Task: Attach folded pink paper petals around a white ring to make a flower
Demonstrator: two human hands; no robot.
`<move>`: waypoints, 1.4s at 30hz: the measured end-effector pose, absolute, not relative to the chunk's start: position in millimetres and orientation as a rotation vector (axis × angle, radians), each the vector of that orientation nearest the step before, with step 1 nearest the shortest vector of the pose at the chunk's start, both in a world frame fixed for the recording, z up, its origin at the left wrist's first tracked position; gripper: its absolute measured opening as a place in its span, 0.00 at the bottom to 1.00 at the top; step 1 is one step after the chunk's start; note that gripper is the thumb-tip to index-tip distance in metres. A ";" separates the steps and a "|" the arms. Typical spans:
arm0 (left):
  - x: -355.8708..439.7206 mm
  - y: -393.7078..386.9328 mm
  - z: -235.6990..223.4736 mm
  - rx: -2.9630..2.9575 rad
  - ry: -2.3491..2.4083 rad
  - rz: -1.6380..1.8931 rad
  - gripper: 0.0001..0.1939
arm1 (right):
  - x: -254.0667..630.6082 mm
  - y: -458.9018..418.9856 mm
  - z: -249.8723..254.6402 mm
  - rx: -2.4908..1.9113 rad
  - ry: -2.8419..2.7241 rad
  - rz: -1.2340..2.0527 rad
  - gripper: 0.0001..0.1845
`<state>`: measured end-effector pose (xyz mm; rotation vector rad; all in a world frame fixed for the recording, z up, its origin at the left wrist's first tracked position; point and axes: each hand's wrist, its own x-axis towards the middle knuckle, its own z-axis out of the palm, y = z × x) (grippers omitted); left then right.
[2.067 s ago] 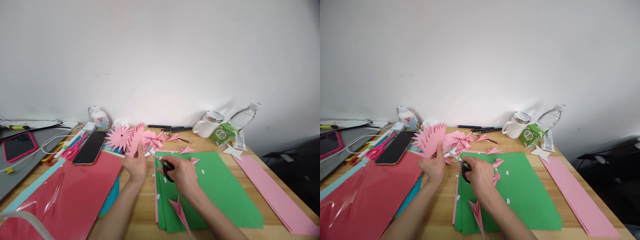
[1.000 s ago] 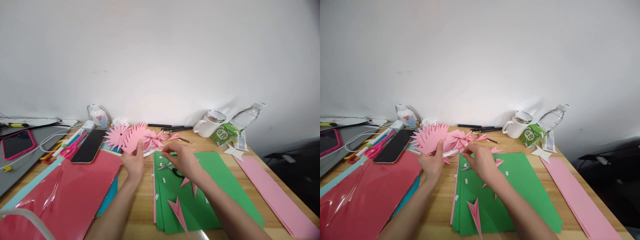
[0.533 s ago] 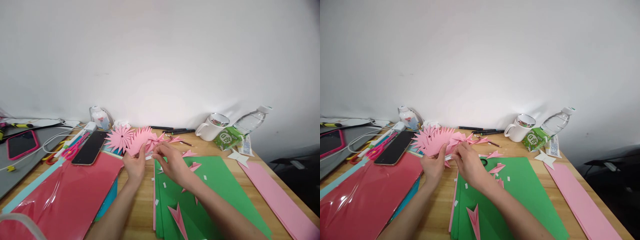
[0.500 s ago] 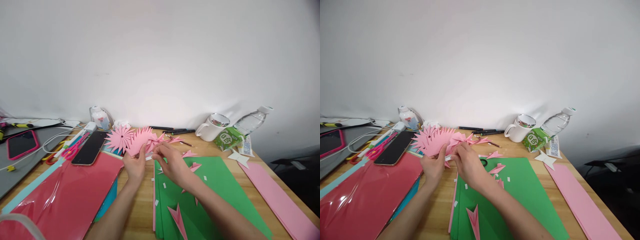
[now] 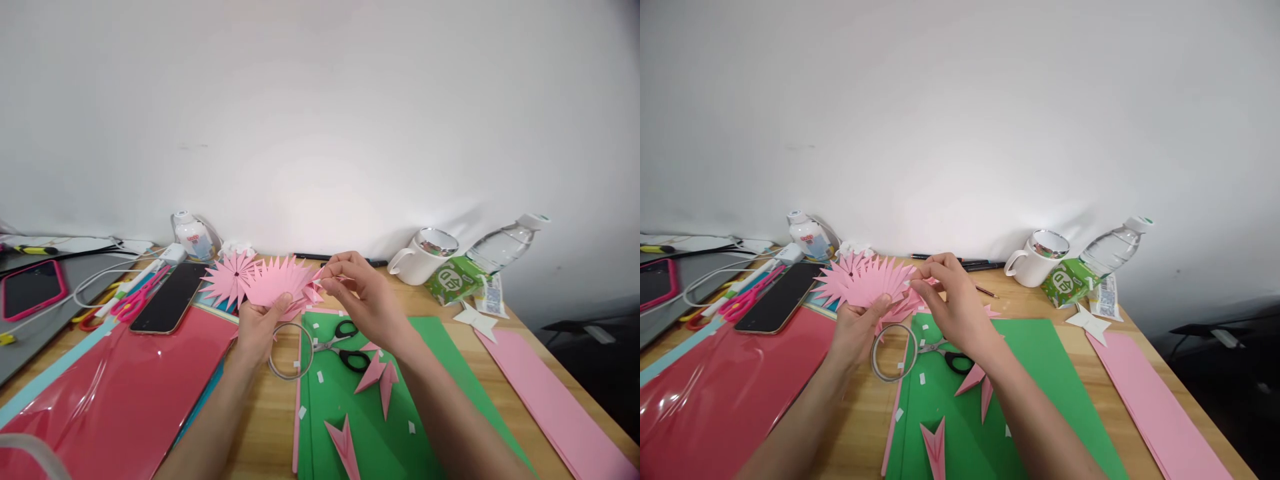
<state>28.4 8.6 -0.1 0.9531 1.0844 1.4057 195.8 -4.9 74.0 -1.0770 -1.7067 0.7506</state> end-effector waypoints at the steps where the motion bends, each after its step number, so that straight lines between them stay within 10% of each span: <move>1: 29.7 7.4 0.8 0.973 1.075 1.393 0.15 | 194.9 -5.8 73.9 -1.079 -1.723 0.719 0.06; 42: 36.8 -2.4 -0.9 1.162 0.902 1.190 0.22 | 189.2 1.0 58.1 -1.124 -1.376 1.139 0.37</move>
